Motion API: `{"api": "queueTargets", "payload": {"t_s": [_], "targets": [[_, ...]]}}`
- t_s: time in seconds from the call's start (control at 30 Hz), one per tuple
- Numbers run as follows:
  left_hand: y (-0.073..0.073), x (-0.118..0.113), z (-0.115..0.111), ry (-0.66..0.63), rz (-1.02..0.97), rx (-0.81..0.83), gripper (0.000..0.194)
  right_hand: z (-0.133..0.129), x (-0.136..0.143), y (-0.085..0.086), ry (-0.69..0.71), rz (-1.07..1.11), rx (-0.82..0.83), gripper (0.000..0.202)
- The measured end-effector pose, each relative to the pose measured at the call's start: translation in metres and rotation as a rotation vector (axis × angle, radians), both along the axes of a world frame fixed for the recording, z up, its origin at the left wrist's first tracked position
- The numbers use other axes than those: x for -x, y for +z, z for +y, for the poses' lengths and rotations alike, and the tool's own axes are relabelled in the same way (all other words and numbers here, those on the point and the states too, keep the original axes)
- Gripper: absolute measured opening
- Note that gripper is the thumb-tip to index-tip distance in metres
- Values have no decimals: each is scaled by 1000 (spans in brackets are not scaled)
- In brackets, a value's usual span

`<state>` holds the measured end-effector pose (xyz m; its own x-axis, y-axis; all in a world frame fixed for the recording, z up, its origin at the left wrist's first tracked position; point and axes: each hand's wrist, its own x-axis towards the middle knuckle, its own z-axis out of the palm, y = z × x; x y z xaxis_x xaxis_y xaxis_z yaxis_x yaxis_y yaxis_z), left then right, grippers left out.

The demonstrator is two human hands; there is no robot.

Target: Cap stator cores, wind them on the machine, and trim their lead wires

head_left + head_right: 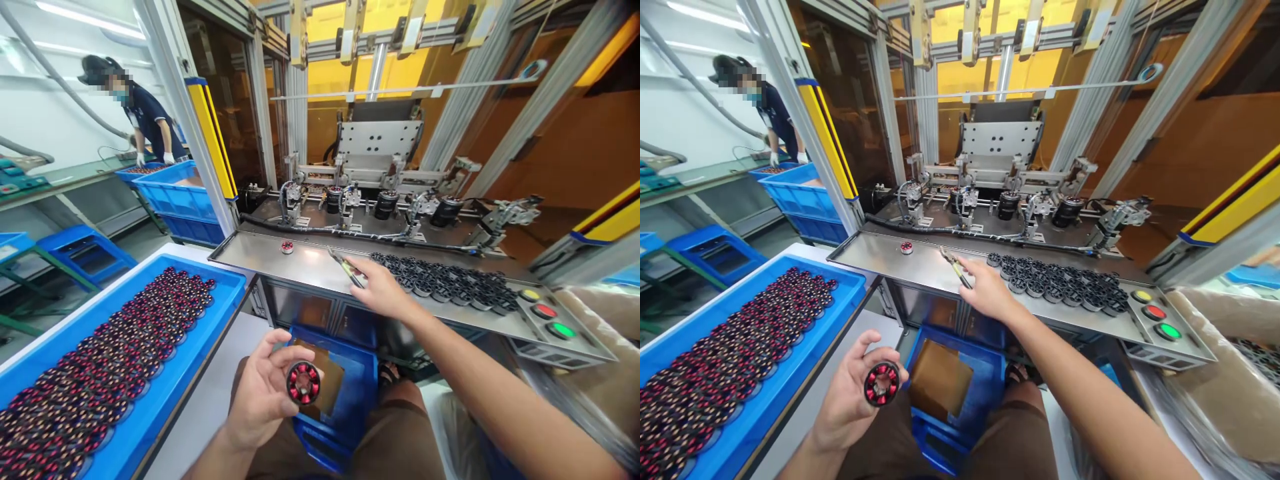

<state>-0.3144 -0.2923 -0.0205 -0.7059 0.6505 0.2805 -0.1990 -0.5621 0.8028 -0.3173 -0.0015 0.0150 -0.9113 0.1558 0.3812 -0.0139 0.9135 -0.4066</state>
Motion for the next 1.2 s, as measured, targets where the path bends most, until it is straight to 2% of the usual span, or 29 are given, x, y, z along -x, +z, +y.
{"api": "queueTargets", "payload": {"t_s": [0.1, 0.2, 0.33, 0.5, 0.6, 0.7, 0.8, 0.87, 0.93, 1.0, 1.07, 1.13, 1.2], "targets": [[2, -1, -6, -51, -119, -36, 71, 18, 45, -18, -20, -6, -36, 54], [3, -1, -10, -58, -193, -66, 69, 25, 67, -38, -36, 9, -64, 46], [3, 2, -10, -60, -203, -86, 67, 28, 72, -52, -39, 32, -97, 36], [-2, 1, -6, -48, -140, -38, 66, 30, 70, -55, -30, 45, -131, 36], [-10, -3, -13, 60, -98, 78, 67, 32, 69, -58, -28, 47, -144, 38], [-12, 7, -36, 212, -40, 301, 59, 35, 70, -62, -20, 49, -149, 41], [-7, 53, -74, 422, 213, 671, 50, 38, 72, -65, -11, 46, -149, 44], [-5, 102, -97, 625, 568, 978, 46, 38, 72, -66, -6, 44, -148, 44], [-9, 157, -110, 727, 680, 1088, 42, 38, 73, -65, -8, 50, -146, 44], [-21, 205, -112, 763, 779, 1174, 36, 36, 73, -64, -16, 60, -146, 44], [-38, 240, -107, 760, 870, 1250, 29, 35, 72, -63, -22, 70, -150, 42], [-58, 261, -100, 752, 941, 1313, 29, 34, 72, -62, -28, 76, -158, 39], [-77, 271, -96, 758, 989, 1366, 31, 34, 72, -61, -35, 73, -166, 38]]}}
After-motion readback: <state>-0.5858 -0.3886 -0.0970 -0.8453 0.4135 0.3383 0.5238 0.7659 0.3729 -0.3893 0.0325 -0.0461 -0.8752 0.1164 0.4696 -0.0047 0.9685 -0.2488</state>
